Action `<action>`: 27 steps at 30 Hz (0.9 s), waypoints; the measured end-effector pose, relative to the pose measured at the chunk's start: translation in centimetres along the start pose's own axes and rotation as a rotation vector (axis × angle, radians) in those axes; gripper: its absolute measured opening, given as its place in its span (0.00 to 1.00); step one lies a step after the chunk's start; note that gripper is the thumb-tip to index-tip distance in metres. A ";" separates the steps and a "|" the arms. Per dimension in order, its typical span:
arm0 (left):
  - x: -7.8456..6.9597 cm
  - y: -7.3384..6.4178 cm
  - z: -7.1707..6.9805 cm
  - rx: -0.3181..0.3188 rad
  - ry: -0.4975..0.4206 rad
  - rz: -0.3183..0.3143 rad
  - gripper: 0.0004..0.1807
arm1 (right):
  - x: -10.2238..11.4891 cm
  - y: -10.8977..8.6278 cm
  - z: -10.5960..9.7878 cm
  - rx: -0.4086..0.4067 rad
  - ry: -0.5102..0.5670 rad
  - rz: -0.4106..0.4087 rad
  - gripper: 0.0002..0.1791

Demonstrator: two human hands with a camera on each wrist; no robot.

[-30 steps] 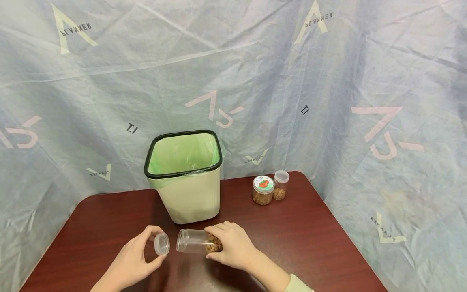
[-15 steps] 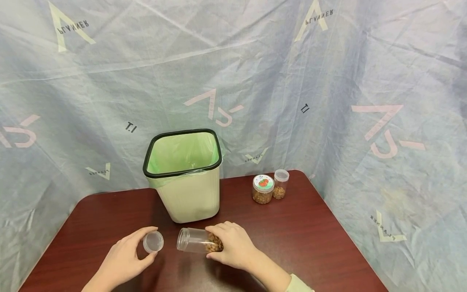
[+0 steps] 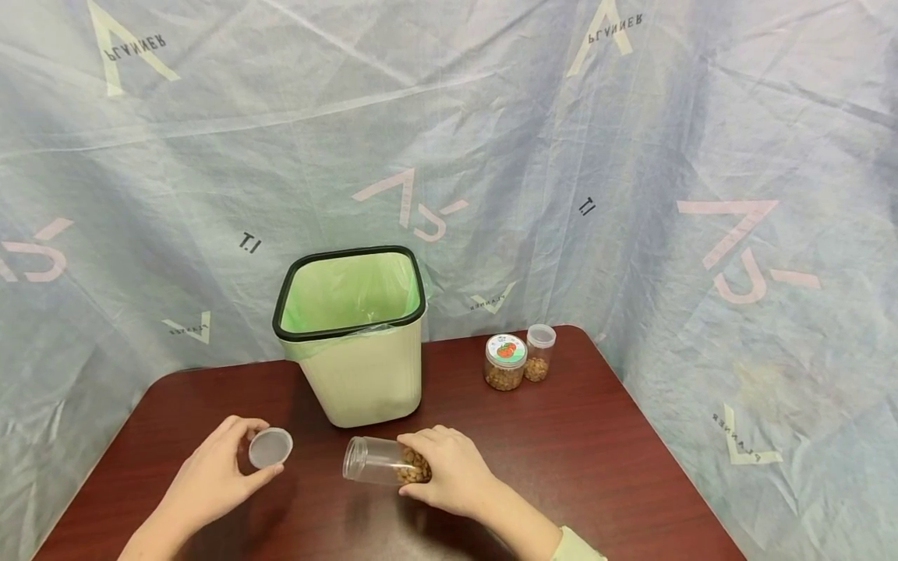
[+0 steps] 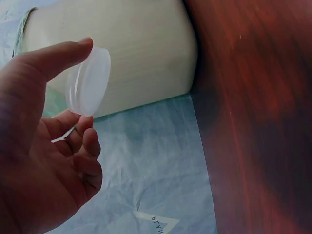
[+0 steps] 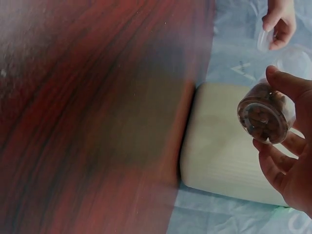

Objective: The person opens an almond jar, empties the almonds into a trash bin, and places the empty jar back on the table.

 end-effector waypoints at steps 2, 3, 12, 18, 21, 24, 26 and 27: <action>0.4 0.2 -0.3 0.013 -0.003 -0.034 0.31 | -0.1 0.0 0.0 0.000 -0.003 -0.001 0.37; 0.6 0.3 -0.4 0.014 -0.006 -0.045 0.31 | -0.2 0.0 -0.1 -0.001 -0.004 -0.004 0.37; 3.4 1.5 -0.8 0.003 -0.030 -0.111 0.29 | -0.5 0.0 -0.1 -0.008 0.004 -0.018 0.37; 6.0 2.5 -0.8 0.006 -0.013 -0.127 0.30 | -0.8 -0.1 -0.1 -0.004 -0.003 -0.001 0.38; 7.2 2.8 -0.7 0.014 0.000 -0.133 0.31 | -0.9 -0.2 -0.1 -0.002 0.000 0.012 0.38; 8.4 3.1 -0.4 0.017 0.008 -0.136 0.31 | -1.0 -0.3 -0.2 -0.002 0.004 0.024 0.38; 9.0 3.2 -0.2 0.010 0.013 -0.136 0.32 | -1.0 -0.3 -0.3 -0.003 0.002 0.030 0.38; 9.3 3.3 -0.1 0.005 0.015 -0.139 0.32 | -1.0 -0.3 -0.4 -0.004 0.004 0.031 0.38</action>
Point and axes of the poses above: each hand's wrist, its own y-axis towards the middle knuckle, its own z-axis out of the palm, x = y × z, the point moved 4 cm from there along y, towards the middle knuckle, and after that the axes turned 3 degrees about y, right-handed, at the moved point
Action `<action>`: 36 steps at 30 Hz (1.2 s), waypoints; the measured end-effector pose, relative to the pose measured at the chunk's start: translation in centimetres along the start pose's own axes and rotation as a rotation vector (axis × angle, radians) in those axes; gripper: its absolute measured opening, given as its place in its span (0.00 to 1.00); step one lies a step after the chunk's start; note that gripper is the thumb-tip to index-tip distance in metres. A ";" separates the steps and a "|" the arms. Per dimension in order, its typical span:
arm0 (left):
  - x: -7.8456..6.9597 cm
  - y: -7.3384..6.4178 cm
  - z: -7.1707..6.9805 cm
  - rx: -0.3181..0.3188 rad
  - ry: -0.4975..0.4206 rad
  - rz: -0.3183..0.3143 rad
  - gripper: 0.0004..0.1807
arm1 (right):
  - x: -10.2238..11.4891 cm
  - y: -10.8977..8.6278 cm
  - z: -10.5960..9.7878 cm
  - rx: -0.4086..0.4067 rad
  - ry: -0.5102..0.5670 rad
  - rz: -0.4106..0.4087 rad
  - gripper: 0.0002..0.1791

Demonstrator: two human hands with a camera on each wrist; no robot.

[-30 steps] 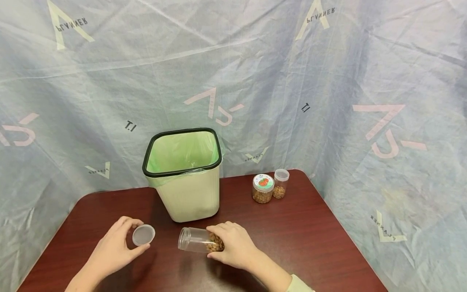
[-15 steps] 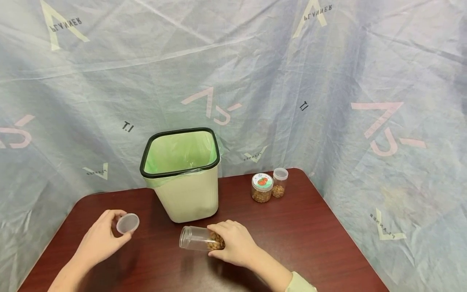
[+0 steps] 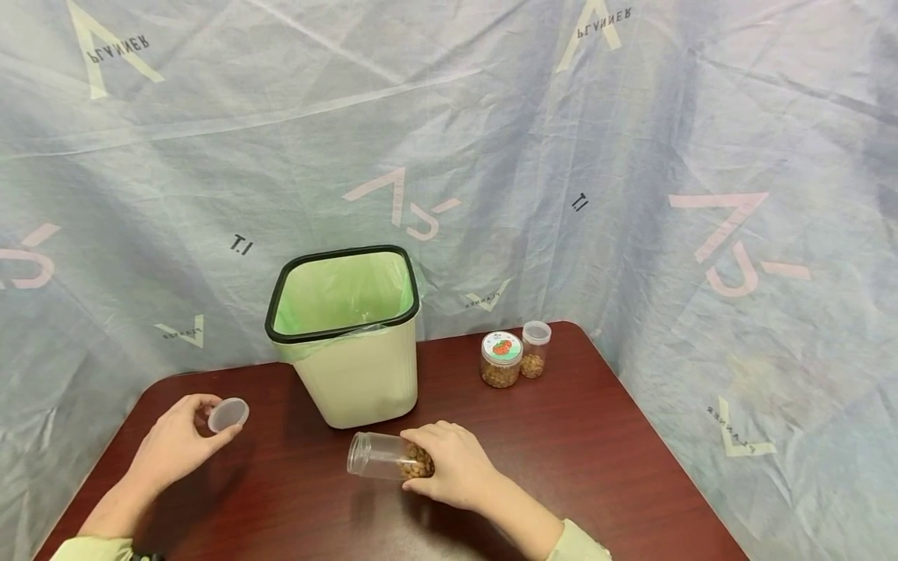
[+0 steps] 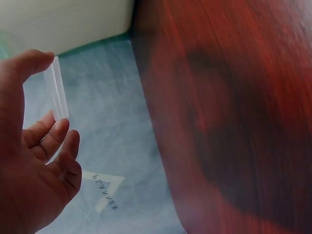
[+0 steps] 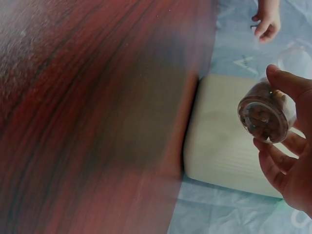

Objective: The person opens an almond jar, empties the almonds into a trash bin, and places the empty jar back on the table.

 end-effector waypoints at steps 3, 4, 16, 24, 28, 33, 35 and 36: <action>0.9 0.2 0.3 -0.009 0.009 -0.014 0.32 | -0.1 -0.1 0.0 0.003 -0.002 0.006 0.38; 1.2 0.3 0.4 -0.006 0.009 -0.022 0.33 | -0.1 -0.1 0.0 0.004 -0.003 0.008 0.38; 5.3 0.8 1.4 0.130 0.053 -0.088 0.39 | -0.5 -0.4 -0.1 0.016 0.008 0.032 0.37; 7.9 0.3 2.4 0.184 0.041 -0.166 0.42 | -0.7 -0.5 -0.1 0.030 0.007 0.042 0.37; 8.9 0.0 3.1 0.188 0.029 -0.193 0.42 | -0.7 -0.5 0.1 0.037 0.007 0.046 0.37; 9.9 -0.5 3.7 0.224 0.028 -0.220 0.44 | -0.7 -0.6 0.2 0.047 0.007 0.058 0.37; 10.3 -0.7 3.8 0.237 0.031 -0.225 0.45 | -0.7 -0.7 0.3 0.048 0.009 0.058 0.37; 10.4 -0.8 3.7 0.240 0.035 -0.228 0.45 | -0.7 -0.7 0.3 0.049 0.009 0.059 0.37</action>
Point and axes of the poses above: each hand's wrist, its own y-axis towards the middle knuckle, its own z-axis out of the palm, x = y × z, the point moved 4 cm from there along y, towards the middle knuckle, and after that the axes turned 3 degrees about y, right-handed, at the moved point
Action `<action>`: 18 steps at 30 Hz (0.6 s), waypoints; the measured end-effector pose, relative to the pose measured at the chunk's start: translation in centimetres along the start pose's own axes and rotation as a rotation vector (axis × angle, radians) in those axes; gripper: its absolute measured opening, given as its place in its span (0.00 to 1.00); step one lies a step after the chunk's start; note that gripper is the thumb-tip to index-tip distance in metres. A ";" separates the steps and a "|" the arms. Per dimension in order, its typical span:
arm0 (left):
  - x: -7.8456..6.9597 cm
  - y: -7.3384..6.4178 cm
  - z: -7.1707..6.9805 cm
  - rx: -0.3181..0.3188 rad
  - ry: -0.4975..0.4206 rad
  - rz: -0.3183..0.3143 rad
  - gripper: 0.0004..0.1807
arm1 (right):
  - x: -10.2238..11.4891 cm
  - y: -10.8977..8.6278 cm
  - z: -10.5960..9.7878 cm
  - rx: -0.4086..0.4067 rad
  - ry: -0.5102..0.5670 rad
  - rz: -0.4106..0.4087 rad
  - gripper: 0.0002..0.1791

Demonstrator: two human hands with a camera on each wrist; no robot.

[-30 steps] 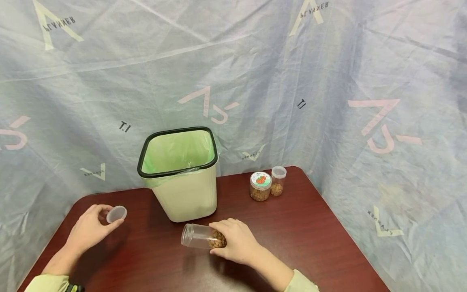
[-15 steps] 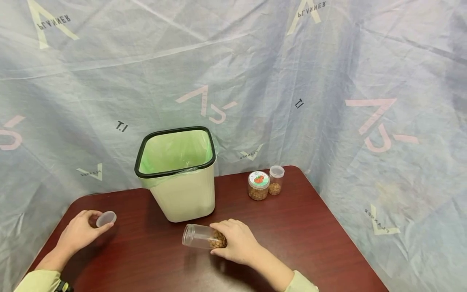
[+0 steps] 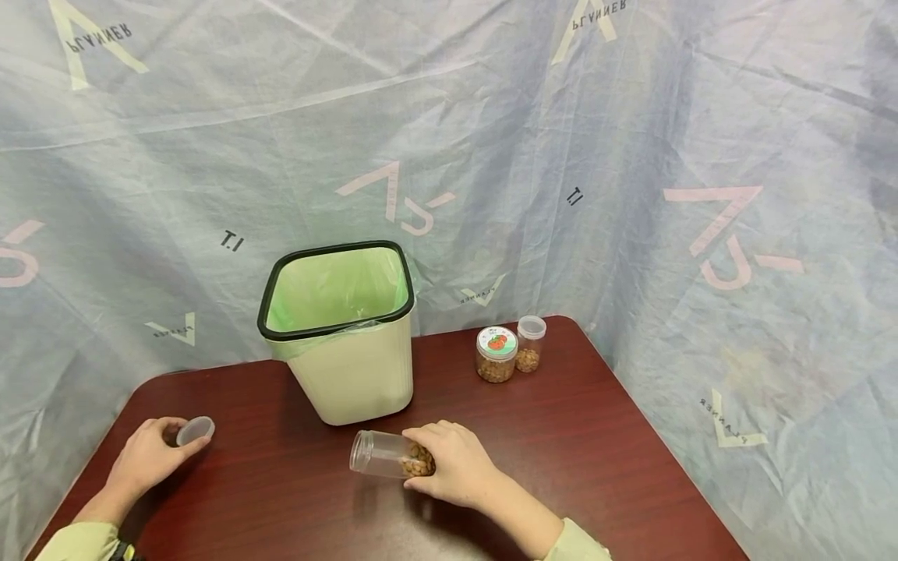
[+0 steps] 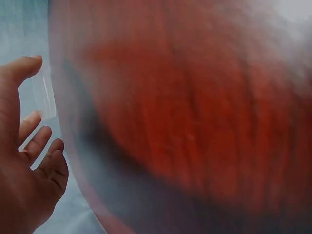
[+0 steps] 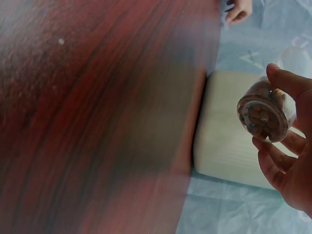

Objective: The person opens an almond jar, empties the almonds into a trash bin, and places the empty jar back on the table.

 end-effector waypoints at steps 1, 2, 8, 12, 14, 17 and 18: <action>0.1 -0.1 0.0 0.000 0.005 -0.001 0.46 | 0.0 0.0 0.0 -0.001 -0.001 -0.001 0.37; 0.2 -0.1 -0.1 0.003 0.009 -0.001 0.46 | -0.1 -0.1 0.0 -0.002 -0.002 -0.001 0.37; 1.1 -0.6 0.2 0.018 0.030 -0.008 0.48 | -0.5 -0.3 0.1 -0.006 0.005 0.012 0.37; 1.7 -0.7 0.7 0.038 0.023 -0.014 0.49 | -0.6 -0.5 0.2 0.002 0.004 0.019 0.37; 1.9 -0.7 0.9 0.043 0.022 -0.020 0.50 | -0.7 -0.5 0.2 -0.001 0.001 0.017 0.37; 2.0 -0.8 1.1 0.034 0.021 -0.024 0.50 | -0.7 -0.6 0.1 -0.007 0.000 0.013 0.37; 2.0 -0.8 1.1 0.033 0.020 -0.023 0.50 | -0.8 -0.6 0.1 -0.009 0.001 0.012 0.37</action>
Point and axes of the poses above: each hand's wrist, its own y-axis towards the middle knuckle, its own z-axis out of the palm, x = y × z, the point moved 4 cm from there along y, towards the middle knuckle, and after that the axes turned 3 degrees about y, right-handed, at the moved point
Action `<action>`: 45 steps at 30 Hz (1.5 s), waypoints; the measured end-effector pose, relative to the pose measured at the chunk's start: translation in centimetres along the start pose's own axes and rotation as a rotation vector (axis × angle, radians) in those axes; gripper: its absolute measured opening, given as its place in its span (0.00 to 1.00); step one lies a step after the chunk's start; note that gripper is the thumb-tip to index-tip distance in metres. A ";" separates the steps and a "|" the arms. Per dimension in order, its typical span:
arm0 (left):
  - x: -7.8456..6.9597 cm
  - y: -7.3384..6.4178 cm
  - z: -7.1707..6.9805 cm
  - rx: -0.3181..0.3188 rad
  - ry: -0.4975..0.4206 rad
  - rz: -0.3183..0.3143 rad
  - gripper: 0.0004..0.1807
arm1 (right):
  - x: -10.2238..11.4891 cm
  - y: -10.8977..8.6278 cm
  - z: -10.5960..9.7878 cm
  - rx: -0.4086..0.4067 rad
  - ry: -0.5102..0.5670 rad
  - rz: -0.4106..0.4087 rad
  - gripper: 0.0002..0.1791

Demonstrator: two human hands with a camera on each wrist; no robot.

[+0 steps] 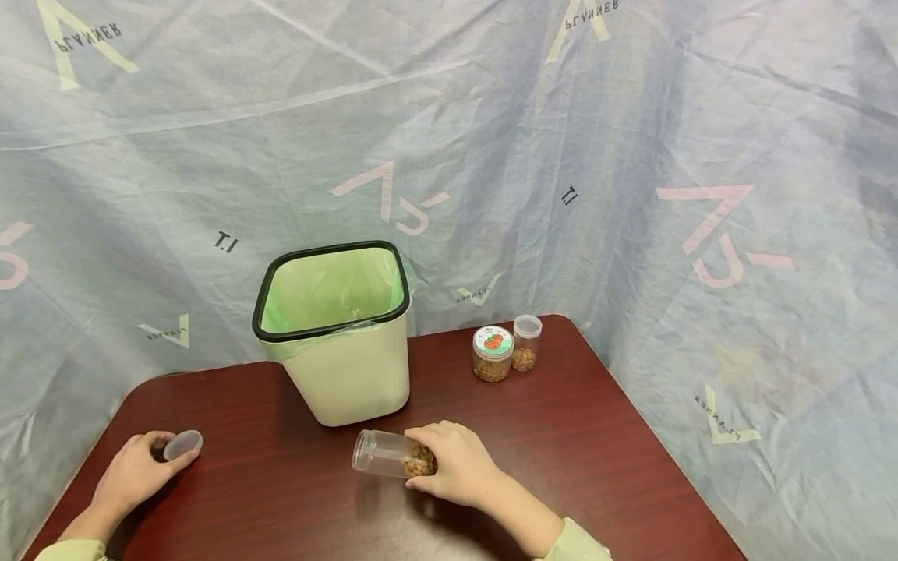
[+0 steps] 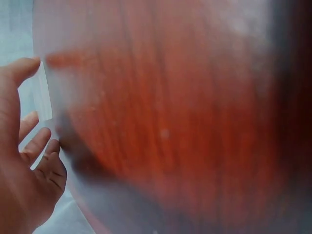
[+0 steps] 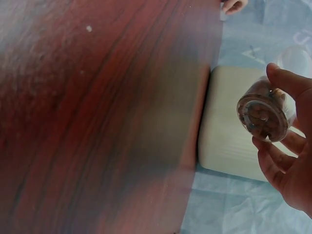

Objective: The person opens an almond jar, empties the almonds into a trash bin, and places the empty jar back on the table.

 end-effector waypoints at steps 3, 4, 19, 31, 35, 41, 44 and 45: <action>-0.1 -0.1 0.1 -0.013 -0.012 0.002 0.51 | -0.1 -0.1 0.0 -0.001 0.004 -0.001 0.37; -0.1 -0.2 0.1 -0.021 -0.018 0.002 0.52 | -0.1 -0.1 0.0 0.000 0.005 -0.001 0.37; -3.4 1.5 -2.5 -0.067 -0.123 0.128 0.37 | -0.5 -0.5 -0.2 0.007 0.012 0.018 0.37; -10.4 3.6 -9.2 0.070 -0.185 0.257 0.37 | -0.3 -0.8 -0.3 0.008 0.024 0.017 0.36; -12.7 4.4 -10.9 0.126 -0.183 0.271 0.40 | -0.3 -0.8 -0.2 0.005 0.024 0.011 0.36; -15.8 5.0 -12.8 0.162 -0.279 0.295 0.38 | -0.3 -0.7 -0.1 0.013 0.023 0.006 0.37; -17.1 5.1 -13.7 0.165 -0.319 0.306 0.38 | -0.2 -0.7 -0.1 0.014 0.014 -0.001 0.37; -17.5 5.2 -13.9 0.164 -0.328 0.311 0.38 | -0.2 -0.6 -0.1 0.013 0.011 -0.004 0.37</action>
Point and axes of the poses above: each hand's wrist, its own y-axis towards the middle knuckle, its own z-axis out of the palm, x = y × z, the point moved 4 cm from there along y, towards the middle knuckle, and after that the axes turned 3 degrees about y, right-handed, at the moved point
